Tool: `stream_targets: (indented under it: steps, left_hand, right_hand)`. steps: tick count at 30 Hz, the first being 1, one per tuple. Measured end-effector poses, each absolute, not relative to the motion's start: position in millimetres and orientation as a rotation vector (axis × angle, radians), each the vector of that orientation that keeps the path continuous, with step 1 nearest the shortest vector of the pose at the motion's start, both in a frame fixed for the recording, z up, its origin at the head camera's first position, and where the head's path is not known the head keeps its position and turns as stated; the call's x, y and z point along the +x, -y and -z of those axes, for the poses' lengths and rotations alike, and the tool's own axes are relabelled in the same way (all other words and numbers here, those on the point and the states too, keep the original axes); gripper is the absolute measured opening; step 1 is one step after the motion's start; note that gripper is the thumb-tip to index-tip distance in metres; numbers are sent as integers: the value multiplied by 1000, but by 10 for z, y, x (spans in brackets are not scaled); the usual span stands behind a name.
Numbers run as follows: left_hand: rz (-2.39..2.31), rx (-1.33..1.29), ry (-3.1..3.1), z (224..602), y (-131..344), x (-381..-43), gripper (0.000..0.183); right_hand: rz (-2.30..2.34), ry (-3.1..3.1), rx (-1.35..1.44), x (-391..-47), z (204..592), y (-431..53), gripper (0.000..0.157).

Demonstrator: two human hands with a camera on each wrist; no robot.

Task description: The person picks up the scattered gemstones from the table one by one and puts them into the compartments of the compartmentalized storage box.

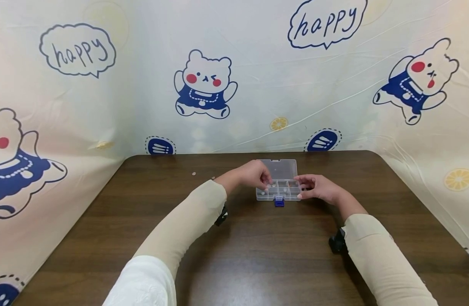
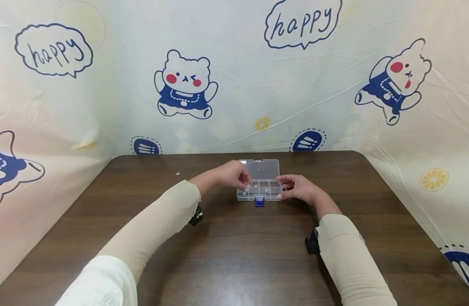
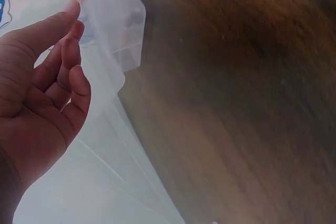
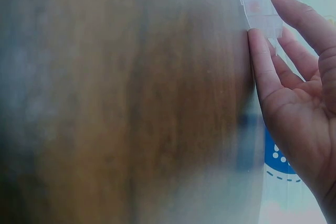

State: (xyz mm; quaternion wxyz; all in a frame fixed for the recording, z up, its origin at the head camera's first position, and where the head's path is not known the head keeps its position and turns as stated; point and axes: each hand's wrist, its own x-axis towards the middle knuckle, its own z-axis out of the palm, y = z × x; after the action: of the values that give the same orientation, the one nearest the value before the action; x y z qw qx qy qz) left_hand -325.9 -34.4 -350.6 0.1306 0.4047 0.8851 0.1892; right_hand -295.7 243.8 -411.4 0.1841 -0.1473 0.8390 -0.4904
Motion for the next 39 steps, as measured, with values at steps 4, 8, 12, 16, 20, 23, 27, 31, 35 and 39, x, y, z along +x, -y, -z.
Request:
stream_targets:
  steps: [4, 8, 12, 16, 20, 23, 27, 31, 35, 39]
  left_hand:
    - [-554, 1145, -2573, 3578, 296, -3279, 10]
    - [-566, 1144, -2583, 3661, 277, -3304, 10]
    - [-598, 1119, -2592, 3722, 281, -3327, 11]
    - [-639, 1109, -2599, 3753, 306, -3342, 14]
    - [-704, 1084, -2590, 3768, 348, -3333, 18]
    - [-771, 1061, -2579, 3778, 386, -3314, 20]
    - [-850, 1053, -2571, 3782, 448, -3275, 23]
    - [-913, 1055, -2577, 3756, 518, -3224, 23]
    - [-948, 1054, -2587, 3720, 590, -3166, 23]
    - [-980, 1045, -2585, 3705, 658, -3114, 24]
  right_hand:
    - [1385, -2369, -420, -2961, 4122, -2436, 74]
    - [1392, -2374, -413, -2959, 4119, -2423, 73]
    - [1390, -2379, -436, -2957, 4115, -2411, 72]
    - [1391, -2374, -431, -2957, 4114, -2416, 72]
    - [1390, -2372, -424, -2955, 4114, -2427, 73]
    - [1377, -2387, -435, -2954, 4115, -2429, 73]
    - [1364, -2402, -434, -2953, 4119, -2421, 74]
    - [1371, -2391, -399, -2953, 4110, -2411, 73]
    - [1367, -2391, -405, -2951, 4101, -2413, 73]
    - [1363, -2390, -417, -2939, 4093, -2418, 74]
